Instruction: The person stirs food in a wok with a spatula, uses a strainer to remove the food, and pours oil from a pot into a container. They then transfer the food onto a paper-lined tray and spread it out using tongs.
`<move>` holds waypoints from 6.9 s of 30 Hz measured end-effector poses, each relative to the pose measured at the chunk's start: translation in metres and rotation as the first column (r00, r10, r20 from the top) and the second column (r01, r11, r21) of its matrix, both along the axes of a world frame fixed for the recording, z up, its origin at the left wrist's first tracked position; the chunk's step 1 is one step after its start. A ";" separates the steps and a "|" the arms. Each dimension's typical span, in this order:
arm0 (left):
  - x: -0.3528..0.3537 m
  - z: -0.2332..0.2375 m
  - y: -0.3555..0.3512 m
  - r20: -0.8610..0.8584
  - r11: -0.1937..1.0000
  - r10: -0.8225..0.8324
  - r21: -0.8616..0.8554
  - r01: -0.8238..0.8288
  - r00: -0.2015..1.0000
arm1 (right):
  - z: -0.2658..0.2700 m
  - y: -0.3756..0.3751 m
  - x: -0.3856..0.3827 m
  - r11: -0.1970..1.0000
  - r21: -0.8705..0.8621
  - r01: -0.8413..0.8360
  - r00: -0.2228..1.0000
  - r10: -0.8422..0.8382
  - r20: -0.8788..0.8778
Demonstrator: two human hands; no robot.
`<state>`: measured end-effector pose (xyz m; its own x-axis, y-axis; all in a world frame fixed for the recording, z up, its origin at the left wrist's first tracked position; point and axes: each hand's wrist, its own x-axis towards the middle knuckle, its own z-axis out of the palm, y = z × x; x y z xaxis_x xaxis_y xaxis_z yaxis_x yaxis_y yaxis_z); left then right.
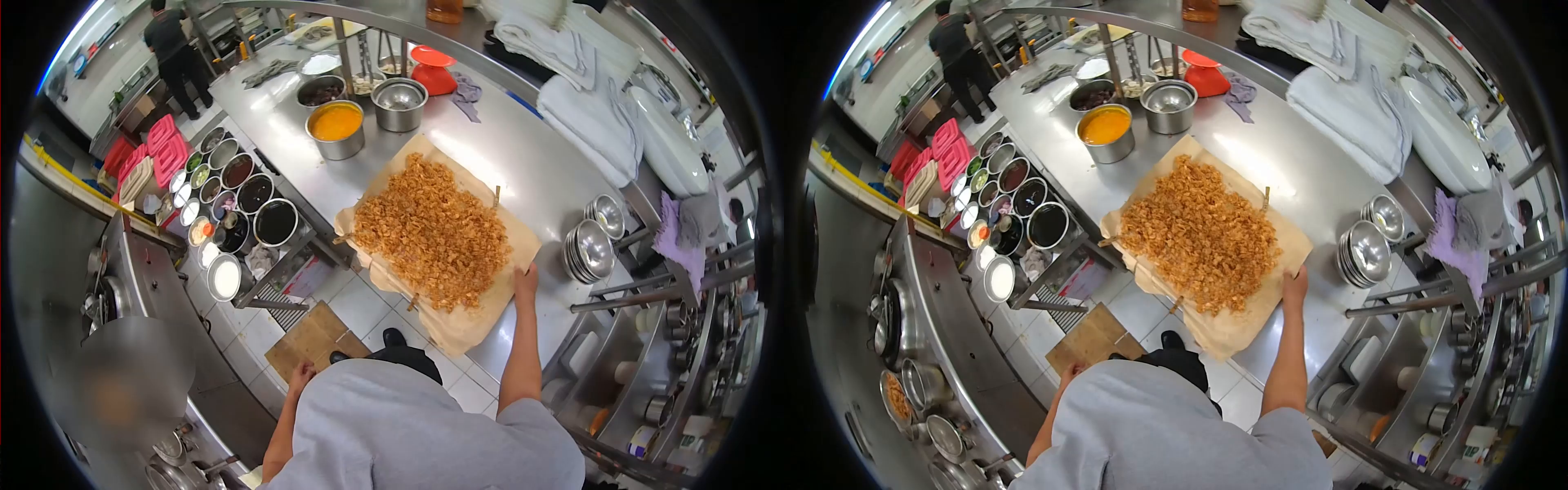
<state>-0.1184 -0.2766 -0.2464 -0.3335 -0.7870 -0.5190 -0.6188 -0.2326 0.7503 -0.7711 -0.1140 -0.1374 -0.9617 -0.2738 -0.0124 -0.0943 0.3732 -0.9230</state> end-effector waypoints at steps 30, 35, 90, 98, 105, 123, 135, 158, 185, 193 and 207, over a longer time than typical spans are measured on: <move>0.088 -0.012 0.049 0.002 0.954 0.294 0.061 -0.293 0.956 | 0.055 -0.323 0.234 0.557 0.729 -0.399 0.683 0.711 -0.169; 0.106 -0.043 0.048 -0.205 0.950 0.311 0.106 -0.295 0.928 | 0.060 -0.301 0.238 0.573 0.726 -0.379 0.605 0.748 -0.275; 0.142 -0.017 0.200 0.081 0.868 0.496 -0.079 -0.491 0.864 | 0.065 -0.391 0.178 0.502 0.368 -0.783 0.388 0.855 -0.343; 0.132 -0.008 0.164 0.003 0.887 0.461 0.006 -0.461 0.887 | 0.175 -0.304 0.201 0.324 -0.764 -0.558 0.199 0.946 0.256; 0.146 -0.035 0.116 -0.067 0.917 0.396 0.080 -0.390 0.916 | 0.222 -0.250 0.203 0.251 -0.896 -0.366 0.022 0.965 0.261; 0.133 -0.035 0.224 0.345 0.923 0.313 0.109 -0.369 0.885 | 0.132 -0.182 0.135 0.869 0.084 -0.487 0.873 0.482 0.074; 0.082 -0.036 0.218 0.117 0.694 0.716 -0.012 -0.720 0.688 | -0.061 -0.218 0.383 -0.534 0.212 -0.818 -0.464 0.832 0.306; 0.157 -0.048 0.375 -0.048 -0.072 0.995 0.248 -0.966 -0.086 | -0.043 -0.185 0.859 -0.918 -0.044 -0.395 -0.806 0.323 0.496; 0.217 0.132 0.251 0.141 -0.125 0.975 -0.286 -0.950 -0.171 | 0.012 -0.186 0.985 -0.857 -0.449 -0.251 -0.580 -0.239 0.779; 0.103 -0.019 0.293 -0.042 -0.737 0.666 -0.192 -0.648 -0.745 | -0.005 -0.201 0.974 -0.930 -0.318 -0.182 -0.651 -0.129 0.748; -0.001 -0.090 0.409 0.148 -0.967 0.244 -0.039 -0.252 -0.959 | -0.107 -0.286 0.910 -0.797 0.502 0.334 -0.942 -0.267 0.203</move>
